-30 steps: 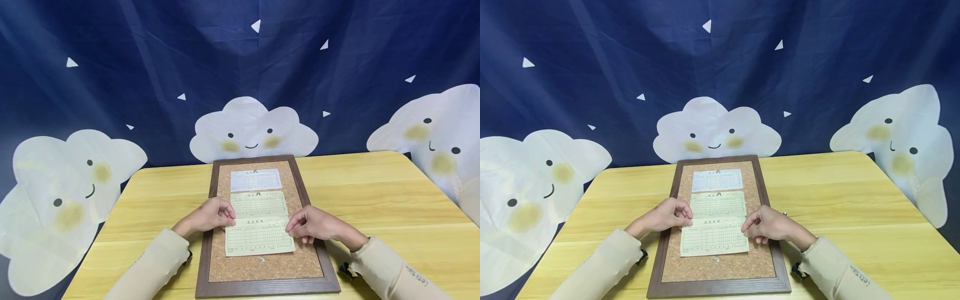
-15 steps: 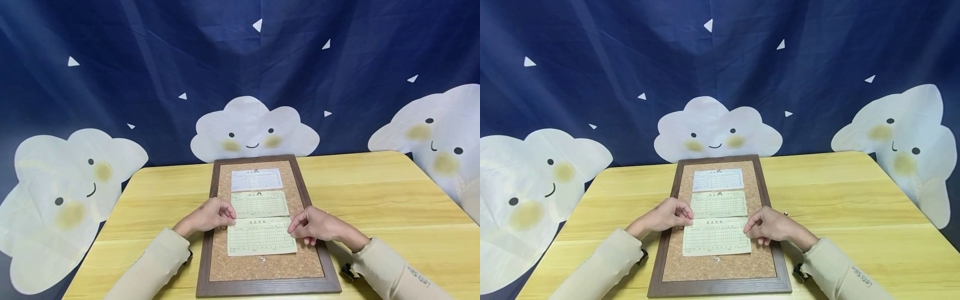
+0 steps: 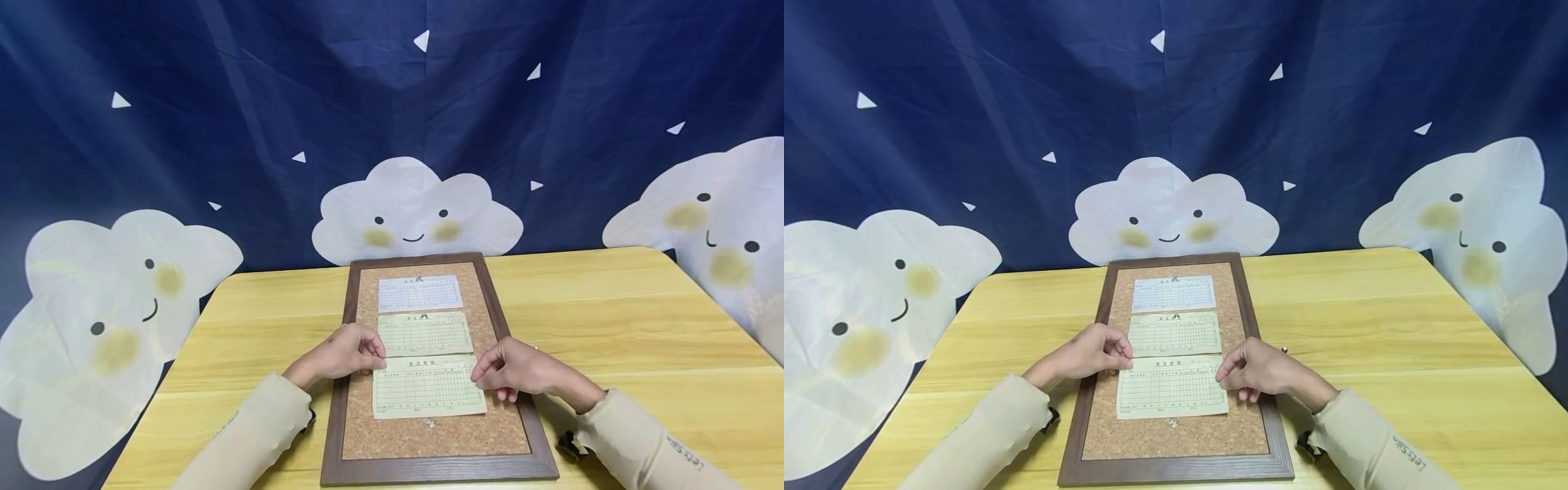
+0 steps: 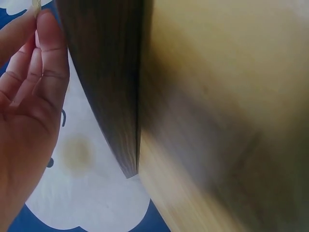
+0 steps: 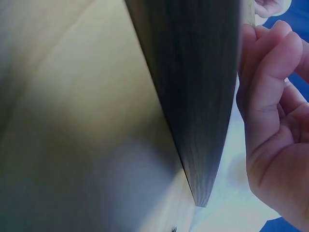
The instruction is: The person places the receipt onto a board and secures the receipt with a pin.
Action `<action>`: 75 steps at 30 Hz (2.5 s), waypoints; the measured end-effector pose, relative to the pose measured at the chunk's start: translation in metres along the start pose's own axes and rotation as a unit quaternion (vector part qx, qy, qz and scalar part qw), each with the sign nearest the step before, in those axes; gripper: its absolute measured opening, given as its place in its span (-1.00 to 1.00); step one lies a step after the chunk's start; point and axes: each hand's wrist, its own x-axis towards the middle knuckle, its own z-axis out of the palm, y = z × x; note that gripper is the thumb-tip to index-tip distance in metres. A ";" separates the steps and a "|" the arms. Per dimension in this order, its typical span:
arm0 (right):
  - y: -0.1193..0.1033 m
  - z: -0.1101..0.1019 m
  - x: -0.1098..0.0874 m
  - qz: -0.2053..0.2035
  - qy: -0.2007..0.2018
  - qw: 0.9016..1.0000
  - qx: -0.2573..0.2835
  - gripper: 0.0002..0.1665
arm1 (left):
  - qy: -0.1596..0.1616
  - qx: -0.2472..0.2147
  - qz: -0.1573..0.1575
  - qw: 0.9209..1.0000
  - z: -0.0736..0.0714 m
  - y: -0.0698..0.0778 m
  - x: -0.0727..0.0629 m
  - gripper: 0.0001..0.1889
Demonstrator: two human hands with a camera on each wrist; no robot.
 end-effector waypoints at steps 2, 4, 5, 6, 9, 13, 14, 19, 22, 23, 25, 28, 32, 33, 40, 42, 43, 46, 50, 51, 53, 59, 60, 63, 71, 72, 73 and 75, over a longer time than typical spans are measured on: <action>0.001 0.001 0.000 0.001 -0.001 1.000 0.005 -0.89 | 0.001 0.007 -0.001 1.000 0.000 0.000 0.000 -0.89; 0.001 0.001 0.001 0.001 -0.002 1.000 0.008 -0.89 | 0.003 0.012 0.001 1.000 0.000 -0.001 0.000 -0.88; 0.002 0.001 0.001 0.000 -0.003 1.000 0.010 -0.89 | 0.004 0.015 0.002 1.000 0.000 -0.001 0.000 -0.88; 0.002 0.002 0.001 -0.002 -0.004 1.000 0.011 -0.88 | 0.005 0.018 0.002 1.000 0.000 -0.002 0.000 -0.88; 0.003 0.002 0.002 -0.007 -0.004 1.000 0.010 -0.86 | 0.008 0.026 0.005 1.000 0.000 -0.002 -0.001 -0.87; 0.003 0.002 0.003 -0.006 -0.002 1.000 0.010 -0.83 | 0.010 0.034 0.010 0.999 0.001 -0.002 -0.001 -0.87; 0.003 0.002 0.003 -0.005 -0.001 1.000 0.010 -0.83 | 0.010 0.035 0.011 0.999 0.001 -0.002 -0.002 -0.87; 0.002 0.002 0.004 -0.001 0.004 1.000 0.011 -0.82 | 0.008 0.039 0.011 0.999 0.001 -0.001 -0.002 -0.86; 0.001 0.003 0.004 0.000 0.007 1.000 0.012 -0.81 | 0.008 0.041 0.010 0.999 0.001 -0.001 -0.002 -0.86; 0.001 0.003 0.004 0.001 0.008 1.000 0.013 -0.81 | 0.008 0.041 0.009 0.999 0.001 -0.001 -0.002 -0.86; 0.001 0.004 0.005 0.000 0.011 1.000 0.013 -0.82 | 0.008 0.040 0.007 0.999 0.001 -0.002 -0.002 -0.87; 0.000 0.006 0.005 0.004 0.016 1.000 0.017 -0.82 | 0.010 0.034 0.002 0.999 0.001 -0.001 -0.002 -0.86; 0.001 0.008 0.005 0.009 0.025 0.999 0.023 -0.82 | 0.010 0.027 0.000 1.000 0.002 -0.001 -0.002 -0.85; 0.001 0.008 0.005 0.009 0.027 0.999 0.023 -0.82 | 0.011 0.028 0.000 1.000 0.002 -0.001 -0.002 -0.85; 0.001 0.009 0.005 0.015 0.033 0.999 0.023 -0.82 | 0.025 0.046 -0.006 0.999 0.003 0.000 -0.001 -0.83; 0.001 0.009 0.006 0.017 0.035 0.999 0.017 -0.80 | 0.028 0.052 -0.006 0.998 0.004 0.000 -0.001 -0.83; 0.000 0.010 0.006 0.020 0.037 0.999 0.013 -0.79 | 0.029 0.055 -0.006 0.998 0.004 0.000 -0.001 -0.83; -0.001 0.010 0.006 0.026 0.040 0.999 0.001 -0.74 | 0.033 0.058 -0.006 0.998 0.005 0.000 0.000 -0.83; -0.004 0.010 0.005 0.030 0.038 0.999 -0.020 -0.71 | 0.040 0.061 -0.006 0.997 0.006 0.000 -0.001 -0.82; -0.004 0.010 0.005 0.030 0.037 0.999 -0.025 -0.72 | 0.042 0.063 -0.006 0.997 0.006 0.000 -0.001 -0.82; -0.005 0.011 0.004 0.027 0.036 0.998 -0.035 -0.75 | 0.045 0.065 -0.007 0.997 0.007 0.001 -0.001 -0.82; -0.004 0.011 0.005 0.015 0.037 0.998 -0.048 -0.79 | 0.055 0.080 -0.009 0.995 0.009 0.003 -0.001 -0.80; -0.004 0.012 0.005 0.014 0.038 0.998 -0.051 -0.78 | 0.059 0.088 -0.008 0.994 0.009 0.004 -0.001 -0.80; -0.004 0.012 0.005 0.010 0.041 0.997 -0.061 -0.77 | 0.064 0.120 0.004 0.991 0.010 0.006 -0.002 -0.82; -0.004 0.015 0.006 0.003 0.045 0.996 -0.078 -0.76 | -0.014 0.170 0.051 0.984 0.007 0.006 -0.011 -0.91; -0.003 0.015 0.006 0.004 0.045 0.996 -0.077 -0.76 | -0.024 0.167 0.048 0.984 0.007 0.006 -0.013 -0.87; -0.004 0.015 0.006 0.004 0.046 0.996 -0.076 -0.76 | -0.033 0.163 0.046 0.985 0.006 0.006 -0.015 -0.83; -0.004 0.015 0.006 0.007 0.047 0.996 -0.072 -0.75 | -0.045 0.162 0.044 0.985 0.006 0.007 -0.019 -0.70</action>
